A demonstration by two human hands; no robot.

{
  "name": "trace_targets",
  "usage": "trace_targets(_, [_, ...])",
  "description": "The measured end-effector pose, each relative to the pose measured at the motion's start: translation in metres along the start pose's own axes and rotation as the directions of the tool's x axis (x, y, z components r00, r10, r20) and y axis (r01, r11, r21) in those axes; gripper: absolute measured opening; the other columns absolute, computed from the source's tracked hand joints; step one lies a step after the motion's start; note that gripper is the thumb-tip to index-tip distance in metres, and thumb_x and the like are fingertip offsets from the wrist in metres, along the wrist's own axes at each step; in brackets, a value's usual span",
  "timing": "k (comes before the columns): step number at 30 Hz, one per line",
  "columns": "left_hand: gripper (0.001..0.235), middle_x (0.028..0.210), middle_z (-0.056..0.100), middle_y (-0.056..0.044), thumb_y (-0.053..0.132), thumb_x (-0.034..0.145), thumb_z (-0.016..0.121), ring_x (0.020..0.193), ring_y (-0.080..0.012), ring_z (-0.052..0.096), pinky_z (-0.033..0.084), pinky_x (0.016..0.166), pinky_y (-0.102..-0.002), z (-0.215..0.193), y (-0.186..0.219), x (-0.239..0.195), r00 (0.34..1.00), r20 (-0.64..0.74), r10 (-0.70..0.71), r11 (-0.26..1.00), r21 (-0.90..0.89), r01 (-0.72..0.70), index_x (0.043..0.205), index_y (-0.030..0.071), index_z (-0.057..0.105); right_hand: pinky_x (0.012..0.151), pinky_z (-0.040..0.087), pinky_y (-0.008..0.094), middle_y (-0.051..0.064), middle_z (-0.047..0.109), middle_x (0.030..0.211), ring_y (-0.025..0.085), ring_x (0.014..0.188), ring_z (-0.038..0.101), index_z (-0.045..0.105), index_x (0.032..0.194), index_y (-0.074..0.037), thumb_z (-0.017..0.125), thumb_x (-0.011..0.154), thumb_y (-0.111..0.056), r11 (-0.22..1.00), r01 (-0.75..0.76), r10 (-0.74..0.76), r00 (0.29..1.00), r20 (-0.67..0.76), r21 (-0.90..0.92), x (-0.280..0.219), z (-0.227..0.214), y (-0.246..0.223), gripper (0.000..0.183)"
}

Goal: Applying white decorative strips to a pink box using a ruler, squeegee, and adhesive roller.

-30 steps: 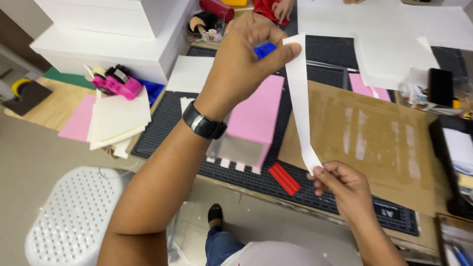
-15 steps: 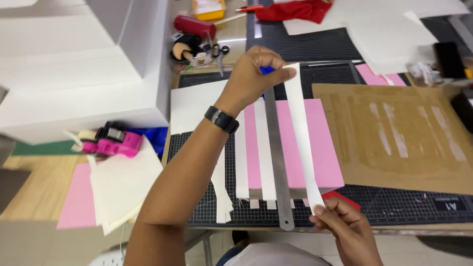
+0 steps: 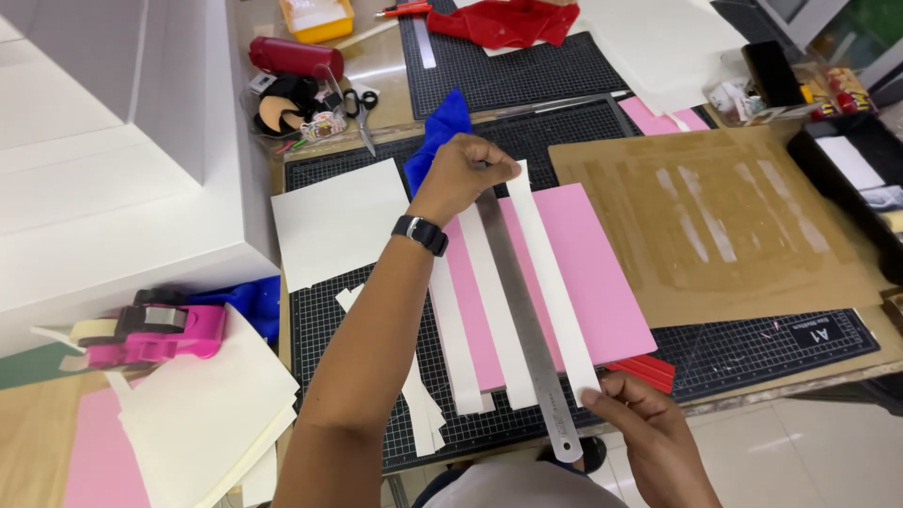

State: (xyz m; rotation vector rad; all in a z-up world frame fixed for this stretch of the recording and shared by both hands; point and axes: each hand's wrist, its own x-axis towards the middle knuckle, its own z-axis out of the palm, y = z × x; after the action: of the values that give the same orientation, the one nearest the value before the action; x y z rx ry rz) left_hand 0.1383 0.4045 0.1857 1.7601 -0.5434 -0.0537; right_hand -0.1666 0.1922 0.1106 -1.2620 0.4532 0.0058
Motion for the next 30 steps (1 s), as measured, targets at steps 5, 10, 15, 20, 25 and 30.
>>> trace_targets(5, [0.009, 0.090, 0.077, 0.006, 0.023, 0.087, 0.078, 0.094, -0.0091, 0.063, 0.044, 0.085, -0.029, -0.001, -0.018, 0.007, 1.000, -0.019, -0.023, 0.971, 0.236, 0.027, 0.080, 0.018, 0.080, 0.080, 0.039, 0.033, 0.003, 0.057, 0.079, 0.018, 0.081, 0.055, 0.062, 0.077, -0.005, 0.076, 0.087, 0.003, 1.000, 0.000, 0.000, 1.000, 0.018, 0.001, 0.003, 0.004, 0.000, 0.019])
trace_targets(10, [0.006, 0.113, 0.069, 0.005, 0.033, 0.088, 0.074, 0.126, -0.0190, 0.049, 0.026, 0.108, -0.049, 0.001, -0.022, 0.008, 0.995, -0.027, -0.099, 0.907, 0.408, 0.102, 0.086, 0.032, 0.079, 0.079, 0.040, 0.034, 0.006, 0.062, 0.080, 0.020, 0.082, 0.058, 0.064, 0.078, -0.003, 0.073, 0.090, 0.005, 1.000, -0.002, 0.001, 0.999, 0.042, 0.007, 0.005, 0.003, 0.001, 0.017])
trace_targets(15, [0.005, 0.120, 0.059, 0.006, 0.034, 0.089, 0.073, 0.120, -0.0260, 0.047, 0.032, 0.098, -0.047, 0.001, -0.027, 0.005, 0.997, -0.067, -0.032, 0.862, 0.503, 0.061, 0.087, 0.036, 0.077, 0.082, 0.045, 0.036, 0.003, 0.060, 0.078, 0.020, 0.082, 0.059, 0.066, 0.078, -0.004, 0.074, 0.089, 0.005, 1.000, -0.016, 0.016, 1.000, 0.020, -0.006, 0.007, 0.004, 0.001, 0.017])
trace_targets(20, [0.007, 0.127, 0.057, 0.004, 0.035, 0.091, 0.073, 0.124, -0.0271, 0.044, 0.030, 0.096, -0.050, 0.004, -0.031, 0.001, 0.995, -0.092, 0.036, 0.853, 0.522, 0.017, 0.085, 0.037, 0.075, 0.080, 0.044, 0.034, 0.004, 0.062, 0.075, 0.019, 0.079, 0.060, 0.065, 0.075, -0.004, 0.075, 0.089, 0.004, 1.000, -0.008, 0.009, 0.999, 0.045, -0.022, 0.006, 0.007, -0.002, 0.019])
trace_targets(25, [0.008, 0.136, 0.056, 0.001, 0.036, 0.092, 0.071, 0.134, -0.0287, 0.039, 0.027, 0.102, -0.055, 0.005, -0.031, -0.002, 0.993, -0.107, 0.056, 0.863, 0.505, 0.006, 0.086, 0.035, 0.076, 0.076, 0.040, 0.033, 0.002, 0.056, 0.073, 0.017, 0.077, 0.054, 0.061, 0.074, -0.005, 0.075, 0.089, 0.002, 0.999, -0.006, 0.008, 0.998, 0.057, -0.045, 0.001, 0.012, -0.009, 0.022])
trace_targets(30, [0.009, 0.137, 0.058, 0.001, 0.032, 0.092, 0.072, 0.137, -0.0287, 0.038, 0.026, 0.102, -0.057, 0.009, -0.036, -0.004, 0.984, -0.149, 0.097, 0.874, 0.487, -0.012, 0.084, 0.036, 0.077, 0.072, 0.038, 0.033, 0.001, 0.050, 0.069, 0.016, 0.071, 0.048, 0.057, 0.069, -0.006, 0.075, 0.088, 0.002, 0.998, 0.008, -0.004, 0.998, 0.070, -0.060, -0.002, 0.015, -0.013, 0.027])
